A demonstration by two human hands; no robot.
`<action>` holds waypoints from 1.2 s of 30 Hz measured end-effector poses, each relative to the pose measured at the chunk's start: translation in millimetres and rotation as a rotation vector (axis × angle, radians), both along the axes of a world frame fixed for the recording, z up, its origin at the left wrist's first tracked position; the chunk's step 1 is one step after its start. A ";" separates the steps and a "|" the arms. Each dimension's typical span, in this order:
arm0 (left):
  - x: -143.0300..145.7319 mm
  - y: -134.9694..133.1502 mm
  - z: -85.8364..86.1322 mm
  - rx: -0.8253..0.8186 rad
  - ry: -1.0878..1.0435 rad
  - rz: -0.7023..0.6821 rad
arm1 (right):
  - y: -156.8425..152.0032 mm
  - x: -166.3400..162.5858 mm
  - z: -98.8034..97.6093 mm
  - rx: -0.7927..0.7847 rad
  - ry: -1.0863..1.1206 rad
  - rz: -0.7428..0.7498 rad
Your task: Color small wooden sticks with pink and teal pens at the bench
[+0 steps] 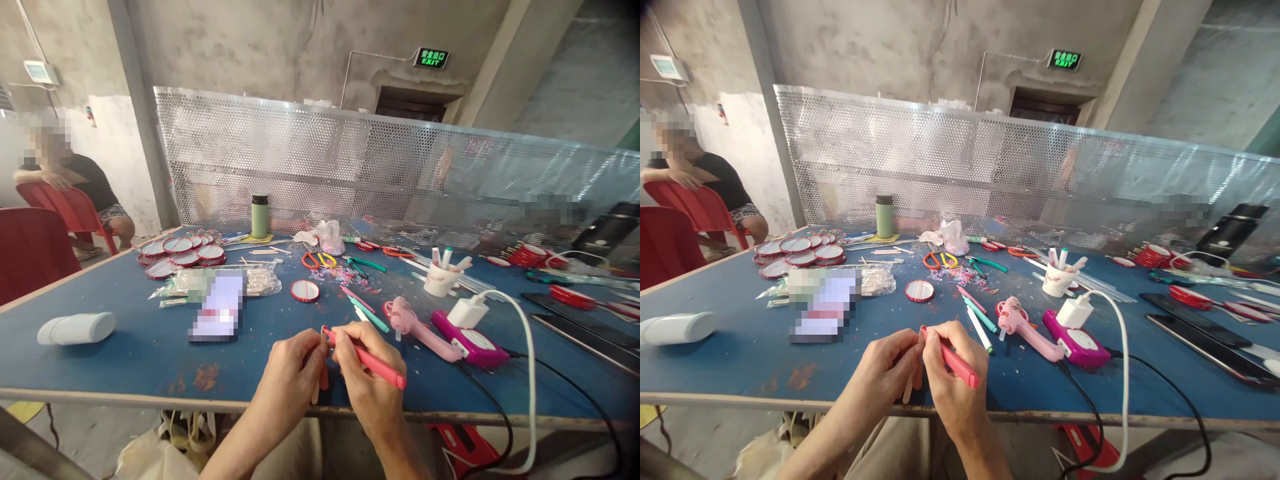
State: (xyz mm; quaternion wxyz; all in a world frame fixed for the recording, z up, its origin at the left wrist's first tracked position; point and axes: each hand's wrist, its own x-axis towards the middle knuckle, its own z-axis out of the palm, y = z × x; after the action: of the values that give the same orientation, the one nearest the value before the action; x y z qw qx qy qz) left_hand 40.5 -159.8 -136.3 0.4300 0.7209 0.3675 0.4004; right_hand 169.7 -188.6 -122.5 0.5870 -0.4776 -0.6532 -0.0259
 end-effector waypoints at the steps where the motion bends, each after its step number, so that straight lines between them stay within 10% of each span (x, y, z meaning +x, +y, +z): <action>1: -0.1 0.1 0.1 0.001 0.003 0.000 | 0.1 -0.1 0.2 0.000 -0.003 0.000; 36: -1.4 -0.3 0.2 -0.001 -0.011 -0.003 | -1.0 1.0 -1.4 0.022 -0.042 0.007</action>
State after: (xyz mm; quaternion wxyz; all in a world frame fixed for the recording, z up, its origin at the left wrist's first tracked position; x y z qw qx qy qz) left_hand 39.1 -160.1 -136.1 0.4328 0.7191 0.3644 0.4036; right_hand 170.7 -189.5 -123.9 0.5786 -0.4681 -0.6666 -0.0412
